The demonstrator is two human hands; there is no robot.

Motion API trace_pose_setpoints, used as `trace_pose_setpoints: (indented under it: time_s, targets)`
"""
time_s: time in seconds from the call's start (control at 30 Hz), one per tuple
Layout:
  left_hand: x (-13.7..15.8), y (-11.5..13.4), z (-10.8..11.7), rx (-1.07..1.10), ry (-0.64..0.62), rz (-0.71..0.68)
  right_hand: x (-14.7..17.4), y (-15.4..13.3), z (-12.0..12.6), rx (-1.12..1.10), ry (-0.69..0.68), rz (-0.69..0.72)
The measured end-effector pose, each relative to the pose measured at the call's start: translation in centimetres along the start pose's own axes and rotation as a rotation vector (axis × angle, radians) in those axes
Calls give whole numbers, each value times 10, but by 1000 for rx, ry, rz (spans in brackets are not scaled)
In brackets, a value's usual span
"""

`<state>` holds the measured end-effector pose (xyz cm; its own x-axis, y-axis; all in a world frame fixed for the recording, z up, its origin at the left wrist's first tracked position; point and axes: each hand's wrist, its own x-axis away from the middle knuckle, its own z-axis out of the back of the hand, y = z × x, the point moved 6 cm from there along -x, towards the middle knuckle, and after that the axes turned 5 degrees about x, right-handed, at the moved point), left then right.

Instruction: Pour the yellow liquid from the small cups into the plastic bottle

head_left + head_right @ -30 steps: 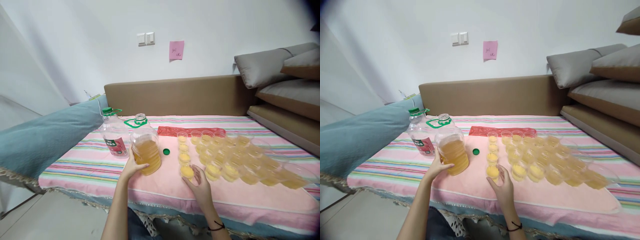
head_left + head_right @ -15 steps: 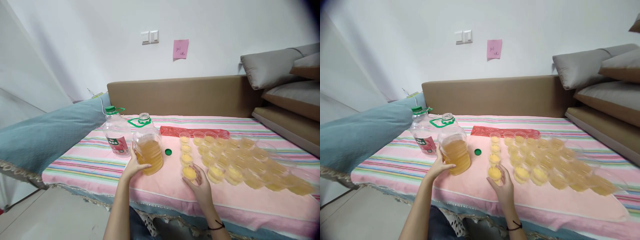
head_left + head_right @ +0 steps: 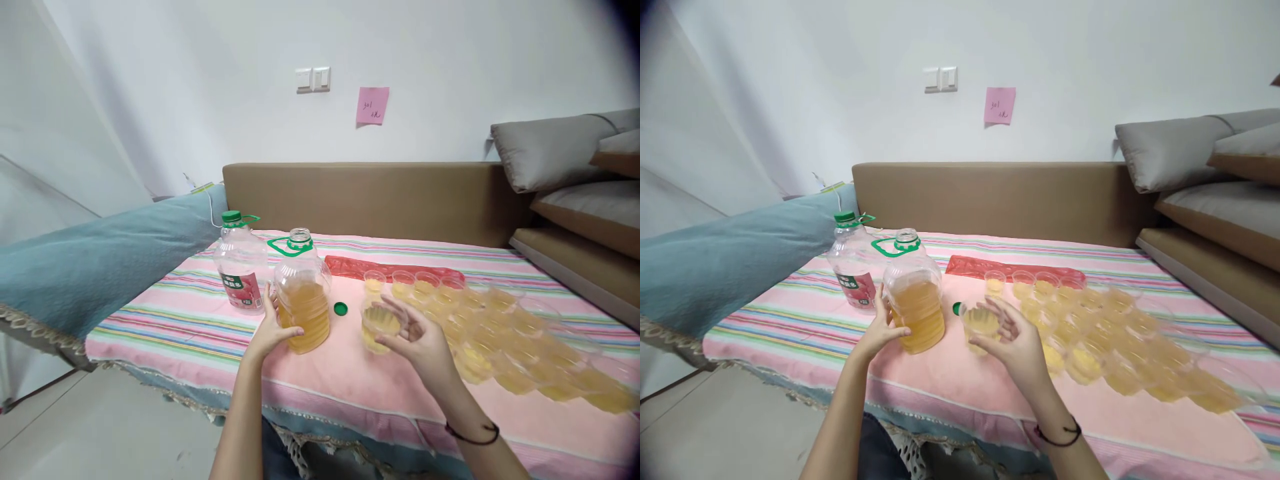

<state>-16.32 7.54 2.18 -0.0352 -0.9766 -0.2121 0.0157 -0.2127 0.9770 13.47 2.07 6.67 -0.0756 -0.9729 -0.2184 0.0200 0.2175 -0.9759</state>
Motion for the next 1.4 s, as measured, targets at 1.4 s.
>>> trace_pose_setpoints:
  time_s: [1.4]
  targets:
    - [13, 18, 6, -45, 175, -106, -154, -137, -105, 261, -517, 211]
